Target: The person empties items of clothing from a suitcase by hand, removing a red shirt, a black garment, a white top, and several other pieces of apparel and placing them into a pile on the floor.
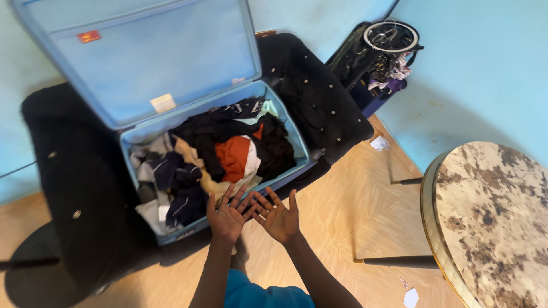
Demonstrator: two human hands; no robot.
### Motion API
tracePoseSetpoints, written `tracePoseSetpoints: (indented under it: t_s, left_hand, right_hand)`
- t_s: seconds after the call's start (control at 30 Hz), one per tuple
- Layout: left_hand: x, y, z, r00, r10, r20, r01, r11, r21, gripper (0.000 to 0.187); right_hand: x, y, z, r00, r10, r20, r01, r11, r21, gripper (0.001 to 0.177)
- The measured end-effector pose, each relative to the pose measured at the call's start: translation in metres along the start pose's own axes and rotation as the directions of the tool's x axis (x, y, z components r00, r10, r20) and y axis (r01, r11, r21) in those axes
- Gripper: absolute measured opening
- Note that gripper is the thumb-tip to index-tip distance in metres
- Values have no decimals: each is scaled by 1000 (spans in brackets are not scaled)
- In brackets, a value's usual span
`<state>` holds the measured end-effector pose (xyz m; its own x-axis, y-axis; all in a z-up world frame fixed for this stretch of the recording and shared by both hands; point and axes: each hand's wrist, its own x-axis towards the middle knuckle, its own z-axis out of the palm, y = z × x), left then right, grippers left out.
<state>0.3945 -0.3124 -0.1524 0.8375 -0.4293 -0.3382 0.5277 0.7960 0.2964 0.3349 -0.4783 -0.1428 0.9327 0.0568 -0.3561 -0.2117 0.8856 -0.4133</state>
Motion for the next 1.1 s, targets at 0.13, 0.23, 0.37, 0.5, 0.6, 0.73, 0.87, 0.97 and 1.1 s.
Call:
tracePoseSetpoints:
  t_s: [0.13, 0.23, 0.37, 0.5, 0.6, 0.73, 0.87, 0.97, 1.1]
  left_hand:
    - [54, 10, 3, 999, -34, -21, 34, 999, 1, 93]
    - [98, 22, 7, 998, -51, -49, 51, 999, 1, 91]
    - [159, 46, -1, 991, -18, -132, 20, 1000, 15, 92]
    - [209, 66, -19, 963, -5, -269, 24, 998, 66, 93]
    - [232, 83, -34, 944, -5, -330, 30, 997, 72, 91]
    - [238, 99, -53, 941, 59, -333, -33, 996, 83, 90]
    - [224, 115, -61, 925, 80, -372, -64, 996, 57, 86]
    - [208, 122, -58, 891, 92, -444, -75, 996, 56, 85]
    - [194, 124, -47, 852, 86, -517, -76, 996, 41, 82]
  right_hand:
    - [62, -21, -25, 999, 39, -22, -39, 999, -10, 100]
    - [119, -39, -38, 993, 79, 88, -77, 997, -22, 100]
    - [204, -53, -48, 977, 158, -145, -181, 970, -159, 104]
    - [288, -62, -76, 934, 214, -287, -303, 899, -317, 97]
    - [334, -59, -91, 899, 217, -380, -389, 795, -465, 93]
    - [362, -41, -93, 898, 277, -341, -428, 727, -537, 91]
    - [378, -22, -75, 828, 357, -433, -560, 472, -681, 73]
    - [367, -5, -74, 883, 275, -381, -432, 158, -888, 60]
    - [360, 5, -73, 976, 210, -49, 4, -245, -970, 37]
